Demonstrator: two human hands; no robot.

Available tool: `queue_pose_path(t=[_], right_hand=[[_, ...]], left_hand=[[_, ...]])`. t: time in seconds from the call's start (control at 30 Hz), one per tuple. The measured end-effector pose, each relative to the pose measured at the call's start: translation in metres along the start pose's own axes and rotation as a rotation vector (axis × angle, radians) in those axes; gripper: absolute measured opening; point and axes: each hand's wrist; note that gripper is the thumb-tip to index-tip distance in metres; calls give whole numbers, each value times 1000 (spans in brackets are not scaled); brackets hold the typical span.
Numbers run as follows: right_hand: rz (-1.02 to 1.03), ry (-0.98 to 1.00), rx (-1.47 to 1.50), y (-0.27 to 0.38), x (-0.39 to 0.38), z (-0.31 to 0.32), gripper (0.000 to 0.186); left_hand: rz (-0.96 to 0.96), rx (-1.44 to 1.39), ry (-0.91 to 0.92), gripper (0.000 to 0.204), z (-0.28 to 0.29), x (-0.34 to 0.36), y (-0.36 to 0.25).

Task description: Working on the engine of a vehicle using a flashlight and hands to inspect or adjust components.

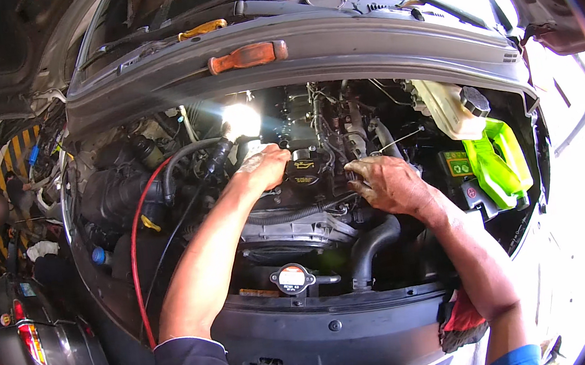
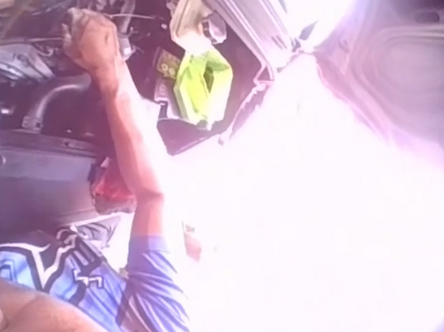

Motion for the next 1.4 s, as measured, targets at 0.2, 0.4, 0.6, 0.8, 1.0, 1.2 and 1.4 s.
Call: queue_pose_path(t=[0.2,0.4,0.6,0.8,1.0,1.2,1.4], right_hand=[[-11,9,11,-1,0,-1,35],[-12,12,3,-2,-1,-2,36],[-81,85,3,4,0,3,40],[-166,157,2,10,3,8,46],[-112,128,6,6,2,5,49],[-90,112,4,6,2,4,50],[-59,70,37,8,3,5,46]], left_hand=[[-34,21,-119,22,-9,1,0],[-54,83,-230,18,-10,-3,2],[-70,76,-86,18,-1,-2,2],[-64,100,28,25,-3,1,5],[-94,56,-111,30,-14,1,4],[-127,58,-71,23,-7,1,6],[-89,95,-88,18,-5,0,4]])
Point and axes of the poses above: each hand's wrist, its own x-axis towards the middle knuckle, its own z-axis out of the back of the hand, y = z × x, and after that the axes turned 14 degrees about x, right-handed
